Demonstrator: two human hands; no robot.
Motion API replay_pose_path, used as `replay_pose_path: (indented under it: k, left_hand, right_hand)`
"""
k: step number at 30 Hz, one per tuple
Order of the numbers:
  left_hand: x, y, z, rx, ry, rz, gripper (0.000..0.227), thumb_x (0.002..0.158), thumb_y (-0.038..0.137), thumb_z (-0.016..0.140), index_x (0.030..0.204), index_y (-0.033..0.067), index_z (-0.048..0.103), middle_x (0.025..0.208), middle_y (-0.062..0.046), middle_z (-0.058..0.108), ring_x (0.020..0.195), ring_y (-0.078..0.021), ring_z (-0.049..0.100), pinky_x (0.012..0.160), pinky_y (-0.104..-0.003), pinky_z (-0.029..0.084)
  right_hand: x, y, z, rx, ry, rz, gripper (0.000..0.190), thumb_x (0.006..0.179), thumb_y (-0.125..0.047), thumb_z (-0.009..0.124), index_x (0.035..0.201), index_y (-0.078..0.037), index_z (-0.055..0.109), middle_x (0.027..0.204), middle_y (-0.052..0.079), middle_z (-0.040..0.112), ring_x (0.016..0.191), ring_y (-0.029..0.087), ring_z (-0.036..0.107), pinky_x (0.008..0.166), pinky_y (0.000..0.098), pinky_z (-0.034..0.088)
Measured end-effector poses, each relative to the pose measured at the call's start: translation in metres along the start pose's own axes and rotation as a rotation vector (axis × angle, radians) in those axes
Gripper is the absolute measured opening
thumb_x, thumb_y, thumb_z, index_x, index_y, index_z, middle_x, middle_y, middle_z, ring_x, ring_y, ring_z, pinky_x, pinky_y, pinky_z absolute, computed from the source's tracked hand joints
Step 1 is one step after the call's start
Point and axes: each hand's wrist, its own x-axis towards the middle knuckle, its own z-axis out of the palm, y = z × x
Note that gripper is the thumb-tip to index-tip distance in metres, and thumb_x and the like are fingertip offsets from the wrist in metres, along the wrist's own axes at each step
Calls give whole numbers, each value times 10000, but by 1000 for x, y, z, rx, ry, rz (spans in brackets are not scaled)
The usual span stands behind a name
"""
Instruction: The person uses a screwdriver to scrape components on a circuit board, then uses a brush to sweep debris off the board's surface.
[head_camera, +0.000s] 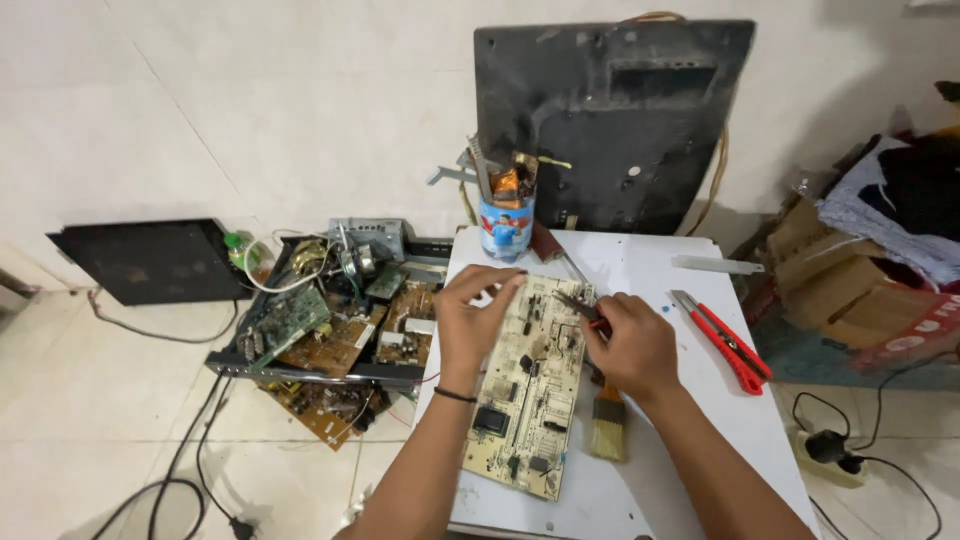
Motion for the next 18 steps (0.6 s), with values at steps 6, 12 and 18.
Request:
replay_pose_path:
  k: [6,12,18]
  left_hand:
    - [40,-20,8,194,76,38,107,951,135,756,997,40,770,850,-157,735,701,-286,696,641,-379,555]
    - [86,2,28,616,84,241,115,937,97,724,988,-3,748,794,-105,661,653,-289,703,575,-402,581]
    - [102,-30,32,1009,-92,185,237,1004,211,635,843,71,738,593,-62,647,525,-260,705,471,-374,591]
  right_hand:
    - [0,6,7,3,-12,25,159,799,-250,770,772,-116,688,622,18,579,608,195,649,529,269,525]
    - [-5,16,14,-33,-77,118,179,825,-295,732,789,-128,679,652,5,570,645,210,646,555,315,531]
    - [-4,18,12,-61,-170,194,235,845,-363,713,788,-148,638,680,10,539,690,230,640,618,361,553]
